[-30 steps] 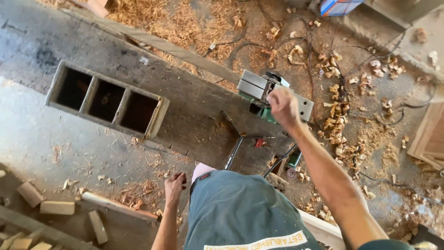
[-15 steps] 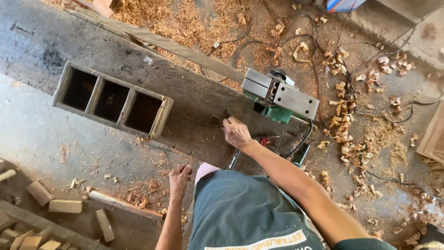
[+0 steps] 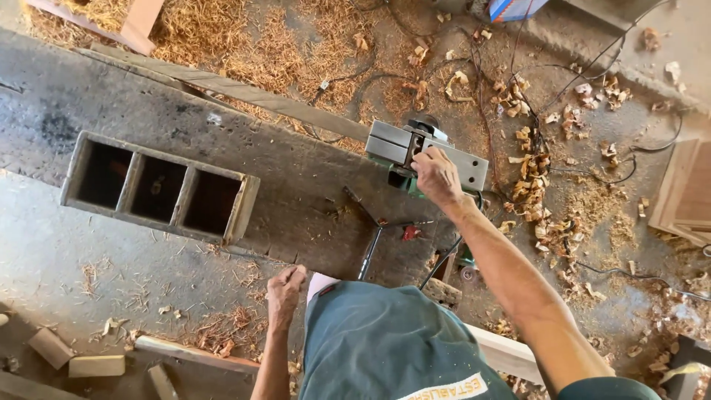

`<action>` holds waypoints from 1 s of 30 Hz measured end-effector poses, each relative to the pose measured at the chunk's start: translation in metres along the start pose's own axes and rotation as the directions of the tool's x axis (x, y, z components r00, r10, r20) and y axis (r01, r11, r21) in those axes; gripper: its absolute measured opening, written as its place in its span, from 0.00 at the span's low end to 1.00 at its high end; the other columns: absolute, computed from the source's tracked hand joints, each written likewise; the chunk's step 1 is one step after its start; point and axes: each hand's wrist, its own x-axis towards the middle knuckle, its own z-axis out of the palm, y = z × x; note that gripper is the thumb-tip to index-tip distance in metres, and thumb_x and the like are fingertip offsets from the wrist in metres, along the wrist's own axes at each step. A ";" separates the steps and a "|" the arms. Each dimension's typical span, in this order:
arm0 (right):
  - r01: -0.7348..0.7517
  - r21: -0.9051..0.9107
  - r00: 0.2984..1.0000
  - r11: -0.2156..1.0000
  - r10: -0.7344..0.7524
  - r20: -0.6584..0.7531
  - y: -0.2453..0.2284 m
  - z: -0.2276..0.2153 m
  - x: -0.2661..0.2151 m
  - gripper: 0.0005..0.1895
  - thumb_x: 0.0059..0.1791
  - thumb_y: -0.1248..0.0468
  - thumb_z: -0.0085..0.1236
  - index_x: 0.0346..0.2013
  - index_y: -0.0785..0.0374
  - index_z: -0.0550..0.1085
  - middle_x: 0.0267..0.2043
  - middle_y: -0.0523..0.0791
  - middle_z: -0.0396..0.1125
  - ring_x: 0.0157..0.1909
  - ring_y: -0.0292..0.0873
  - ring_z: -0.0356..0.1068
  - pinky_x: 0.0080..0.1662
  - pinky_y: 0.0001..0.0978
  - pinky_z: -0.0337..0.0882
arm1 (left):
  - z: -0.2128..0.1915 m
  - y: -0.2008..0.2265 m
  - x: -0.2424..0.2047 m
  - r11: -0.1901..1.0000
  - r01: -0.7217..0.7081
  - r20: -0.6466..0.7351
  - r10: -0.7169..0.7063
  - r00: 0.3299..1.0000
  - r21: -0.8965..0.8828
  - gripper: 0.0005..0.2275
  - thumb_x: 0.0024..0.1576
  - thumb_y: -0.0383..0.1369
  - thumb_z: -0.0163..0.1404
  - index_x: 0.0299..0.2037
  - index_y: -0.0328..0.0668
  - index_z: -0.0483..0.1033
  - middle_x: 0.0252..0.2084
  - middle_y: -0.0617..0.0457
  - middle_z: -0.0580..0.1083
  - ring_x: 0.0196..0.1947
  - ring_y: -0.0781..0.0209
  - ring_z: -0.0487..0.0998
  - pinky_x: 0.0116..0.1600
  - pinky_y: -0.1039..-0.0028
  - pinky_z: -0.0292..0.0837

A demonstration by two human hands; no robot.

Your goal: The recorder adjusts an electric hand planer and uses it to smooth a wooden beam in a workshop.

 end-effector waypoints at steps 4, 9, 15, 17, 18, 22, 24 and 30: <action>0.069 -0.091 0.993 0.993 -0.060 0.099 0.001 -0.005 0.004 0.04 0.49 0.70 0.59 0.32 0.67 0.73 0.39 0.52 0.68 0.46 0.56 0.70 0.47 0.47 0.72 | 0.008 0.035 0.002 0.995 -0.051 0.020 0.053 0.998 -0.087 0.13 0.57 0.37 0.55 0.39 0.31 0.83 0.25 0.57 0.74 0.25 0.71 0.70 0.32 0.79 0.66; 0.081 -0.072 0.988 0.994 -0.071 0.136 0.004 -0.004 0.010 0.07 0.41 0.75 0.55 0.33 0.67 0.72 0.39 0.53 0.68 0.46 0.58 0.69 0.48 0.46 0.72 | 0.022 0.053 0.016 0.989 -0.069 0.084 0.080 0.993 -0.127 0.12 0.56 0.34 0.55 0.41 0.31 0.84 0.24 0.59 0.72 0.24 0.73 0.69 0.29 0.79 0.63; -0.007 0.080 1.000 0.997 0.006 0.005 -0.009 -0.007 0.010 0.05 0.47 0.69 0.60 0.35 0.68 0.74 0.38 0.54 0.67 0.46 0.59 0.68 0.46 0.49 0.70 | 0.034 0.047 0.042 0.984 -0.127 0.152 0.145 0.978 -0.122 0.13 0.56 0.34 0.58 0.45 0.31 0.82 0.26 0.62 0.72 0.25 0.76 0.69 0.30 0.83 0.65; 0.018 -0.082 1.000 0.996 -0.016 0.024 -0.006 0.002 0.006 0.04 0.49 0.69 0.58 0.33 0.69 0.72 0.38 0.55 0.67 0.46 0.58 0.69 0.48 0.48 0.72 | 0.038 0.047 0.047 0.983 -0.122 0.164 0.143 0.976 -0.136 0.13 0.57 0.35 0.58 0.45 0.30 0.83 0.27 0.61 0.73 0.26 0.74 0.69 0.32 0.81 0.65; 0.014 -0.083 1.000 0.996 -0.012 0.020 -0.012 0.000 0.006 0.04 0.49 0.69 0.58 0.33 0.69 0.72 0.38 0.55 0.67 0.46 0.58 0.69 0.48 0.48 0.72 | 0.042 0.046 0.051 0.983 -0.125 0.167 0.147 0.975 -0.133 0.13 0.57 0.35 0.58 0.45 0.30 0.83 0.27 0.61 0.73 0.26 0.74 0.69 0.32 0.81 0.65; -0.090 -0.098 0.995 0.991 0.094 0.038 -0.013 0.002 0.009 0.03 0.45 0.72 0.54 0.33 0.68 0.73 0.40 0.55 0.67 0.47 0.59 0.69 0.48 0.49 0.71 | 0.066 0.093 0.067 0.857 -0.515 0.077 0.515 0.854 -0.022 0.12 0.57 0.33 0.59 0.46 0.31 0.81 0.39 0.53 0.80 0.39 0.65 0.78 0.45 0.75 0.74; -0.149 -0.026 0.988 0.989 0.150 0.045 -0.011 0.005 0.006 0.01 0.46 0.71 0.54 0.32 0.68 0.72 0.41 0.55 0.67 0.48 0.59 0.68 0.49 0.50 0.70 | 0.080 0.136 0.068 0.718 -0.684 0.038 0.686 0.727 0.130 0.11 0.56 0.32 0.60 0.45 0.33 0.80 0.44 0.48 0.79 0.44 0.55 0.80 0.49 0.68 0.76; 0.053 -0.036 0.977 0.998 -0.044 0.206 0.005 0.003 0.016 0.11 0.42 0.76 0.53 0.39 0.68 0.73 0.43 0.54 0.67 0.50 0.59 0.66 0.51 0.48 0.71 | 0.163 0.237 0.134 0.396 -0.861 0.158 0.873 0.461 0.318 0.14 0.57 0.33 0.58 0.49 0.32 0.78 0.51 0.40 0.75 0.61 0.40 0.70 0.65 0.55 0.66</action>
